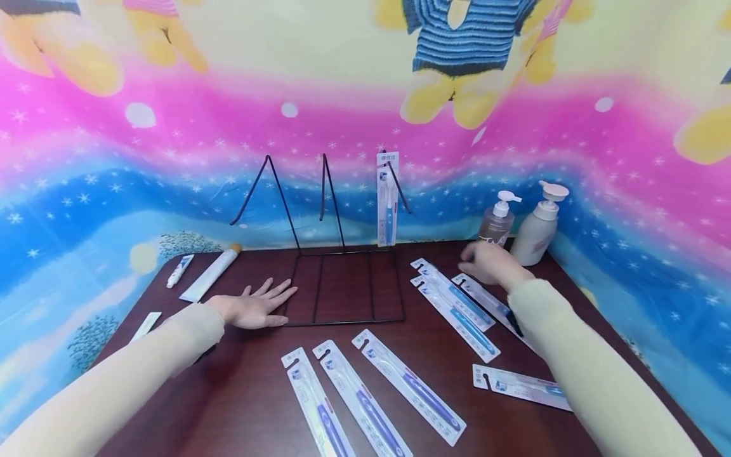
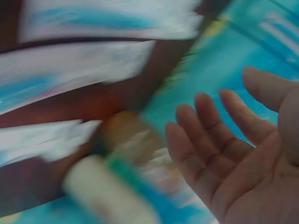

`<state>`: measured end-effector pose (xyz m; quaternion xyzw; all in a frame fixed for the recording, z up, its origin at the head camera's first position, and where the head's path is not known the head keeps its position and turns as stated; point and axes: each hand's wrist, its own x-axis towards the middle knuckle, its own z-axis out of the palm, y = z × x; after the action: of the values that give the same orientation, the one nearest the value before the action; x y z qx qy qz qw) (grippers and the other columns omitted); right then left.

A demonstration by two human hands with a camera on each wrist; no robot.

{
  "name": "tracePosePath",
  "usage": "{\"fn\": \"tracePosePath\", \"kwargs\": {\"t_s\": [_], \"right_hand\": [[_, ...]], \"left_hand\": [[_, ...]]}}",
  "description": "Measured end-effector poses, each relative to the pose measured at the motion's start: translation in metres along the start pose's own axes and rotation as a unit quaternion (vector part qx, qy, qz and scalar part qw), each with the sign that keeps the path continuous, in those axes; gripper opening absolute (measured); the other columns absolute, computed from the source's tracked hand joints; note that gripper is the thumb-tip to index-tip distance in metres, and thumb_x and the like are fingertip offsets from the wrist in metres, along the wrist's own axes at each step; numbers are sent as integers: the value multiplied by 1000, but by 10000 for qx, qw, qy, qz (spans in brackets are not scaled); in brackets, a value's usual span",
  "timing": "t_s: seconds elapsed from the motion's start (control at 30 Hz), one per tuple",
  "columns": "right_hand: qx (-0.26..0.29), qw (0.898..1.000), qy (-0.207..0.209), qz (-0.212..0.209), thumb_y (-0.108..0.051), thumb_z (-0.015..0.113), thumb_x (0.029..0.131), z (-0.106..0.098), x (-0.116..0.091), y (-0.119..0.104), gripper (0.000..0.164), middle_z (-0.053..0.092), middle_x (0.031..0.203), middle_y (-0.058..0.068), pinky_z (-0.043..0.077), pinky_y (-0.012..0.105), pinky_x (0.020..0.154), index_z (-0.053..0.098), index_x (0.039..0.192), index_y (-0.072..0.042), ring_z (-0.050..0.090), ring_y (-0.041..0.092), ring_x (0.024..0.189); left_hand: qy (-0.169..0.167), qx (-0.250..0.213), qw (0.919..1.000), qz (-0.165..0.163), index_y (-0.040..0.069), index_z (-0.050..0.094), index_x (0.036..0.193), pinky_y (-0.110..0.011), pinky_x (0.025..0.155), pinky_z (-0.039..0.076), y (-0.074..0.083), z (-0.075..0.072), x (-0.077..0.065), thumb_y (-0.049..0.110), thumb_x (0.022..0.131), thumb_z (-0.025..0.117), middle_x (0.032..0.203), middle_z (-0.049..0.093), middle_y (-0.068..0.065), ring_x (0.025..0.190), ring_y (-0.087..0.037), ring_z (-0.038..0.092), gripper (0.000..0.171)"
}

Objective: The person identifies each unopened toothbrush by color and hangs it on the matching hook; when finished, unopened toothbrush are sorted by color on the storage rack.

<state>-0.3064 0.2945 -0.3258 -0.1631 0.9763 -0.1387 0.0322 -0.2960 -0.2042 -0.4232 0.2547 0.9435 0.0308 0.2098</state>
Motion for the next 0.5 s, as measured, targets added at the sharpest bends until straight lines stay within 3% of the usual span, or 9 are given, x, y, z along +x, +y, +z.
{"fn": "tracePosePath", "kwargs": {"t_s": [0.13, 0.23, 0.37, 0.5], "right_hand": [[-283, 9978, -360, 476, -25, 66, 85, 24, -28, 42, 41, 60, 107, 25, 44, 53, 80, 61, 113, 4, 58, 34, 92], [-346, 9948, -272, 921, -34, 68, 83, 38, -46, 67, 52, 56, 112, 29, 40, 58, 83, 58, 118, 4, 53, 41, 98], [-293, 9896, -30, 1410, -39, 68, 81, 42, -67, 92, 60, 54, 110, 32, 38, 61, 80, 55, 117, 8, 49, 46, 98], [-122, 9852, -206, 1699, -39, 71, 78, 39, -80, 108, 64, 55, 103, 32, 42, 58, 74, 54, 112, 12, 51, 43, 89]], "left_hand": [[2, 46, 9999, -94, 24, 2, 149, -67, 98, 2, 1, -1, -4, 61, 91, 35, 154, -6, -3, 137, -37, -6, 77], [-1, 51, 9999, -107, 24, 2, 149, -67, 98, 3, 0, -2, -5, 59, 91, 36, 154, -5, -3, 137, -38, -6, 76], [64, 48, 10000, -49, 24, 3, 149, -67, 98, 3, -2, -3, -4, 59, 91, 37, 154, -5, -4, 137, -38, -5, 76], [80, 19, 10000, -6, 24, 1, 149, -68, 97, 3, -5, -2, -3, 62, 90, 35, 154, -6, -4, 136, -38, -6, 78]]}}
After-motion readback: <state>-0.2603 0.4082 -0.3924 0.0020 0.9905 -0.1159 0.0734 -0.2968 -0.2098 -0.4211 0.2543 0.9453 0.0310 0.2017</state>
